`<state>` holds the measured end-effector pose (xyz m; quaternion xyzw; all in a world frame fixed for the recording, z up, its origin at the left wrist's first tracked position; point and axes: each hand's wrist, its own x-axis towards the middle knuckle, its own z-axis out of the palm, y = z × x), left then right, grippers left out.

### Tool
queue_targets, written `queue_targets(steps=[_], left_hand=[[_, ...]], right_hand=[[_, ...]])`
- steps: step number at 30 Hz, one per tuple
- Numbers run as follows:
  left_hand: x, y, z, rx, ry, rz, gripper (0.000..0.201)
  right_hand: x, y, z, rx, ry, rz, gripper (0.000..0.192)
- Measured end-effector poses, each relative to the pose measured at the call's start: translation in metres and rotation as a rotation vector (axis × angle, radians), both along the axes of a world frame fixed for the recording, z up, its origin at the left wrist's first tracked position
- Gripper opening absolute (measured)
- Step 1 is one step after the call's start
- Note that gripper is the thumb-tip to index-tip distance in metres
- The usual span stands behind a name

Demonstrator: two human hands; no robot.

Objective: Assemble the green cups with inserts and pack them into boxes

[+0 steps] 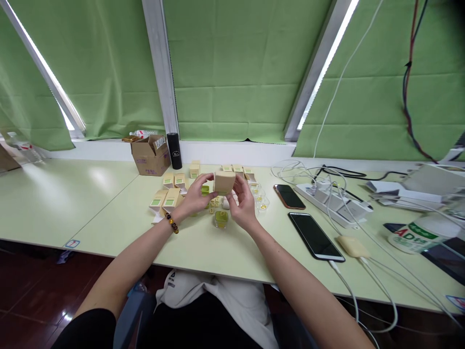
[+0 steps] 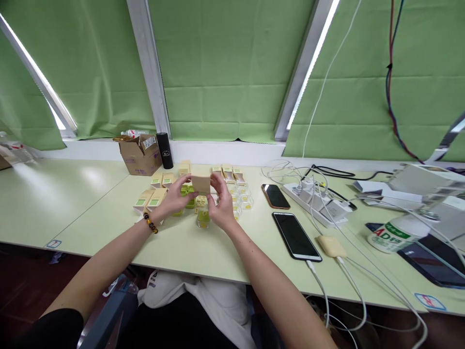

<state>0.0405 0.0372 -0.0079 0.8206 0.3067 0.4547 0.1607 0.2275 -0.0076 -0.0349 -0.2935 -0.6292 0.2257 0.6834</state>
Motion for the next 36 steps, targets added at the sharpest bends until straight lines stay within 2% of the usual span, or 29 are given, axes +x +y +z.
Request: queue_targets(steps=[5,9,13,15,23,27,31,36], left_hand=[[-0.012,-0.003,-0.013,0.367,0.070,0.050,0.037],[-0.022,0.001,-0.029,0.659,0.086,0.137,0.036],[-0.023,0.004,-0.032,0.892,0.031,0.207,0.043],[-0.021,0.002,-0.030,0.931,0.018,0.198,0.043],[-0.018,-0.004,-0.027,0.892,-0.024,0.091,0.043],[-0.018,-0.004,-0.026,0.841,-0.037,0.032,0.050],[-0.017,-0.005,-0.027,0.617,-0.050,-0.057,0.059],[-0.008,-0.006,-0.034,0.299,-0.211,-0.112,0.067]], right_hand=[[0.008,0.000,-0.004,0.228,-0.250,-0.195,0.040],[0.013,0.009,-0.013,0.415,-0.359,-0.316,0.027],[0.012,0.015,-0.015,0.659,-0.473,-0.440,0.035],[0.012,0.014,-0.014,0.695,-0.507,-0.443,0.040],[0.011,0.007,-0.010,0.633,-0.475,-0.367,0.037],[0.008,0.001,-0.006,0.587,-0.459,-0.253,0.040],[0.005,-0.004,-0.005,0.378,-0.345,-0.114,0.050],[-0.002,-0.004,-0.007,0.105,-0.088,-0.044,0.046]])
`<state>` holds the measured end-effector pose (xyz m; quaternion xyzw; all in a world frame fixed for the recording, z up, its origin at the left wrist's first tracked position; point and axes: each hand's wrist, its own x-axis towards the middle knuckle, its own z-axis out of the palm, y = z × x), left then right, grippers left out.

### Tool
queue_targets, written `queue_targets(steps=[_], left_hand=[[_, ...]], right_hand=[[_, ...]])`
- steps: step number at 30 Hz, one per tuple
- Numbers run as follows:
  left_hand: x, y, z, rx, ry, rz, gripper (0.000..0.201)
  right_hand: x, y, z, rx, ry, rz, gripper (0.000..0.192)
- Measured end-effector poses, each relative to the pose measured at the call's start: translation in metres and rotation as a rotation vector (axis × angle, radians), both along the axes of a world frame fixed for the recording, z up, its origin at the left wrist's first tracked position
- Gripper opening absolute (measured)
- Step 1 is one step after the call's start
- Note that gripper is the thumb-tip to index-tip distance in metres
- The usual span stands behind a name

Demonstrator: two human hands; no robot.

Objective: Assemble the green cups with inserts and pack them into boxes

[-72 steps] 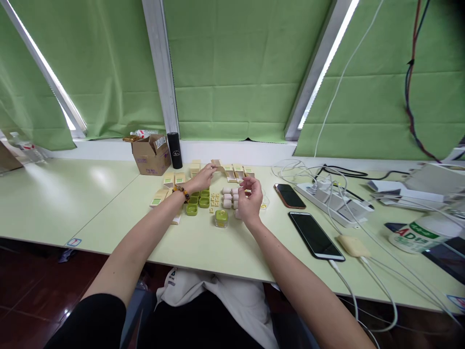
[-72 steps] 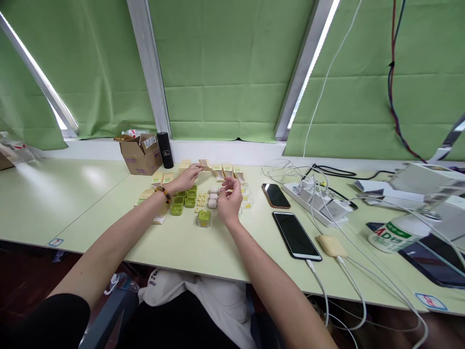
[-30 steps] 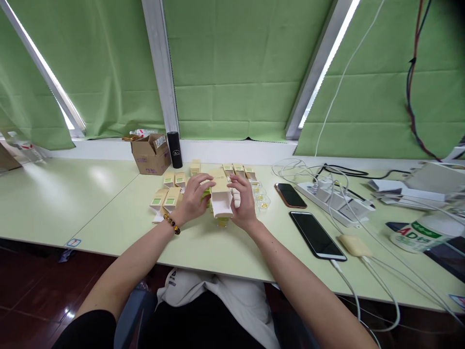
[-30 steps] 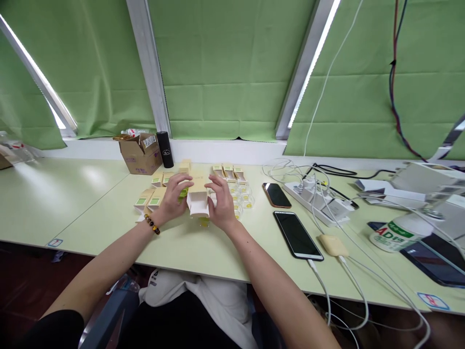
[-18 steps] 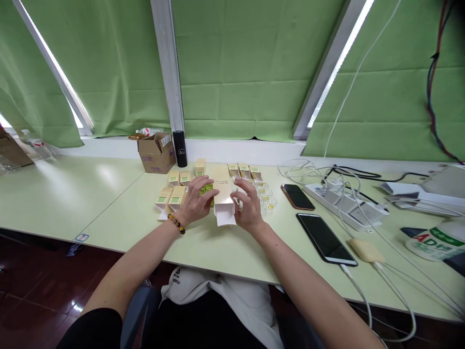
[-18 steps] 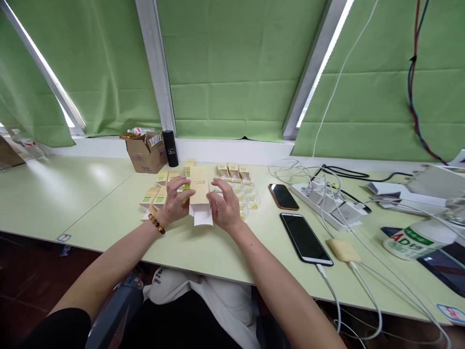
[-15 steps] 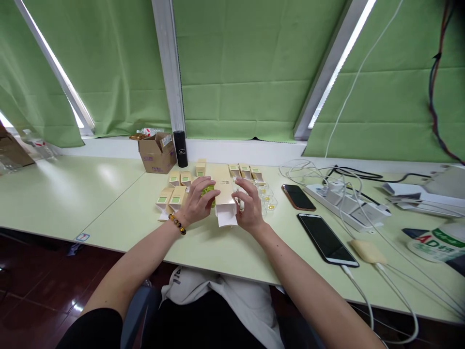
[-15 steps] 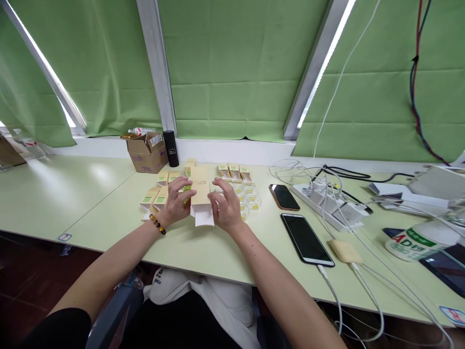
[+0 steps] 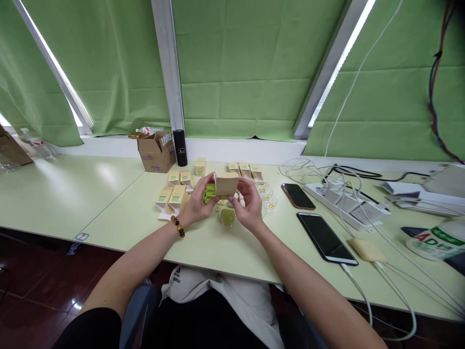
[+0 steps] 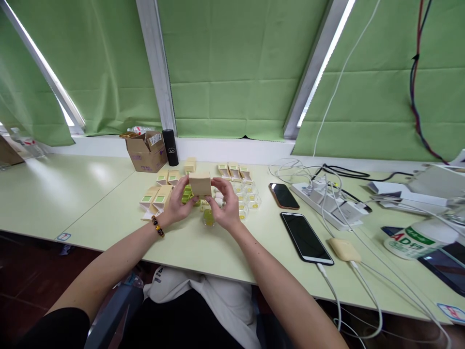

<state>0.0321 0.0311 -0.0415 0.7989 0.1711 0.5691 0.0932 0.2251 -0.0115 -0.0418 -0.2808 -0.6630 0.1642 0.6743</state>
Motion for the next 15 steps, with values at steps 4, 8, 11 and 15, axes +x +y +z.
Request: queue_targets(steps=[4,8,11,15], left_hand=[[0.0060,-0.0036,-0.0020,-0.196,-0.116,-0.061,0.071],[0.0076,-0.0080,0.0004,-0.308,-0.144,-0.040,0.066],[0.0077,-0.0084,0.0013,-0.329,-0.149,-0.024,0.057],[0.0083,-0.0077,0.0027,-0.324,-0.161,-0.012,0.041]], right_hand=[[-0.0045,0.0000,0.0012,-0.129,0.068,0.062,0.050],[-0.0063,-0.0006,-0.0005,-0.177,0.042,0.043,0.046],[-0.0061,0.0006,-0.0026,-0.167,0.002,0.068,0.041],[-0.0046,0.0016,-0.0027,-0.168,-0.086,0.048,0.032]])
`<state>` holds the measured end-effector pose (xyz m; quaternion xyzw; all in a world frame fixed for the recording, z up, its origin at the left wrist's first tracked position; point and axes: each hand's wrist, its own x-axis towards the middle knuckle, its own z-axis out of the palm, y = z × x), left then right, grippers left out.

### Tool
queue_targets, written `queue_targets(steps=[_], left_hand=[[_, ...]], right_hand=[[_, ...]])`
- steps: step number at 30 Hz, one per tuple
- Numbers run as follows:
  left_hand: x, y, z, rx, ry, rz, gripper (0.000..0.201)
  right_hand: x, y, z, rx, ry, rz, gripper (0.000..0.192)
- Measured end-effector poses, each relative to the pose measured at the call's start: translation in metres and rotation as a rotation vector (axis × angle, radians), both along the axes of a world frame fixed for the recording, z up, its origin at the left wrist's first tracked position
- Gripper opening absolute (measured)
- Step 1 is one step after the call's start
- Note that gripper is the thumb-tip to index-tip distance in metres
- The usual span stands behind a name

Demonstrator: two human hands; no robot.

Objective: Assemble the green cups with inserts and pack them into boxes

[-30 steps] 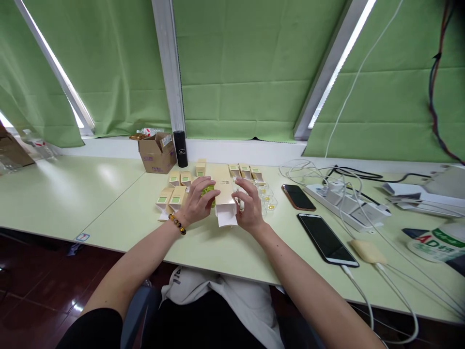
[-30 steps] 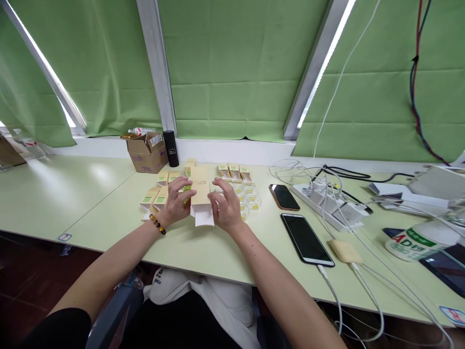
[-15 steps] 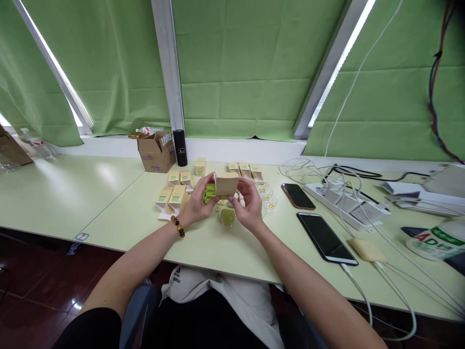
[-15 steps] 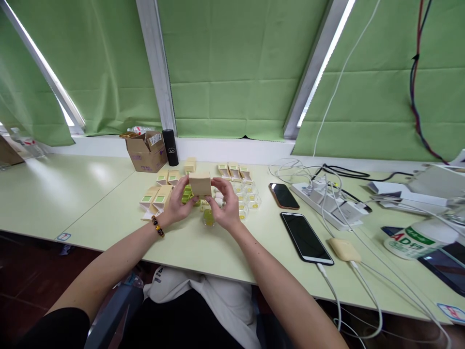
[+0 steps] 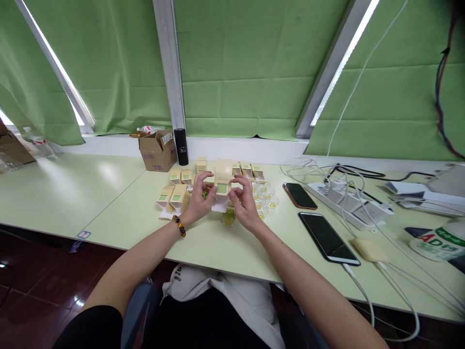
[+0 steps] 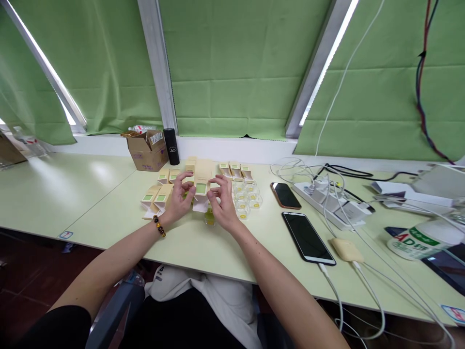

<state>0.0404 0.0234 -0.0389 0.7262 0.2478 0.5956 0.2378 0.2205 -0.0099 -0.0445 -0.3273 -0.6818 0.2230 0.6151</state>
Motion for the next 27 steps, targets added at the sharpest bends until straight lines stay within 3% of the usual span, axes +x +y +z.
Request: queue_targets(steps=[7,16,27], left_hand=[[-0.002,-0.004,0.005,0.020,0.067,0.058,0.036],[-0.010,-0.006,0.006,0.051,0.153,-0.075,0.051],[-0.007,-0.003,0.004,0.013,0.146,-0.034,0.054]], right_hand=[[0.002,0.001,0.000,-0.014,-0.030,-0.043,0.032],[0.006,0.005,0.003,-0.026,0.028,-0.100,0.036],[0.012,0.004,0.003,-0.089,0.096,0.093,0.044]])
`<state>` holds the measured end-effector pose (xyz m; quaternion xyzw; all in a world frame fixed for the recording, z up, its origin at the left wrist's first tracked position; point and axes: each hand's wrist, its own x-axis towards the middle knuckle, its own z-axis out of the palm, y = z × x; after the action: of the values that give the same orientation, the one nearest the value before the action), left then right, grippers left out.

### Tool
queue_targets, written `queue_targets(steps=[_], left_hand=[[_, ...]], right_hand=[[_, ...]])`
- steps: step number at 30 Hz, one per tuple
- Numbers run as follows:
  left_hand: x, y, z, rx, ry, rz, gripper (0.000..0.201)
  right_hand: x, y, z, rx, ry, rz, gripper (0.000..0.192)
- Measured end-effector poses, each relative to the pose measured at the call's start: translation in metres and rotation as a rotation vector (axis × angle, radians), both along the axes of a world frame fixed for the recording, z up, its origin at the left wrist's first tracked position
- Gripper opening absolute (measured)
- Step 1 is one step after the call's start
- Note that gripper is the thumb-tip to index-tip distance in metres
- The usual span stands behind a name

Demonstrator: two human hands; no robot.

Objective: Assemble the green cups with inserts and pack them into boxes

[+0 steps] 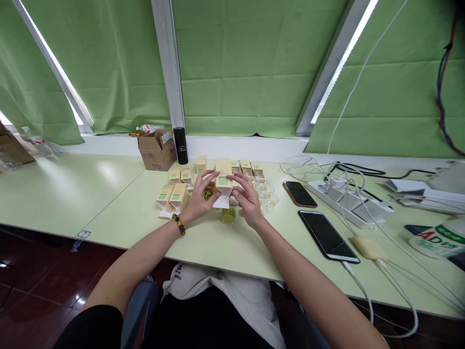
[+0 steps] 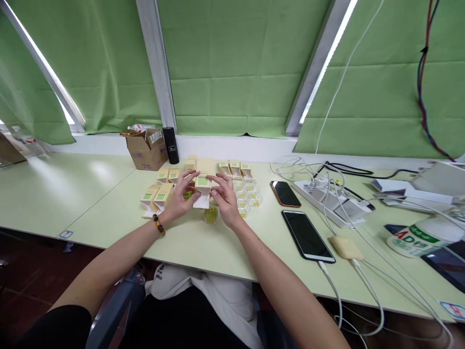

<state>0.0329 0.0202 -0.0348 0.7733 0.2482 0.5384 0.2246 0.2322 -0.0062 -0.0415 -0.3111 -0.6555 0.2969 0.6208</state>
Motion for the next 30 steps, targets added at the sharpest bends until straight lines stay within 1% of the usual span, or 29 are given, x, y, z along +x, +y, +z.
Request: queue_targets(steps=[4,10,18,26,30], left_hand=[[0.0013,0.0011,0.0001,-0.034,-0.040,0.013,0.050],[0.0038,0.0017,0.0005,-0.074,-0.068,0.015,0.047],[0.0067,0.0004,0.0012,-0.152,-0.068,0.024,0.047],[0.0073,-0.0026,0.0032,-0.159,-0.058,0.025,0.047],[0.0078,-0.0014,0.0018,-0.161,-0.057,0.028,0.047]], right_hand=[[-0.0002,0.0023,-0.0019,-0.023,0.017,0.061,0.052],[-0.0012,0.0036,-0.0003,-0.048,0.056,0.092,0.056],[-0.0026,0.0036,0.0013,-0.124,0.086,0.069,0.054],[-0.0069,0.0077,-0.0030,-0.138,0.096,0.025,0.050],[-0.0076,0.0092,-0.0050,-0.125,0.080,0.009,0.046]])
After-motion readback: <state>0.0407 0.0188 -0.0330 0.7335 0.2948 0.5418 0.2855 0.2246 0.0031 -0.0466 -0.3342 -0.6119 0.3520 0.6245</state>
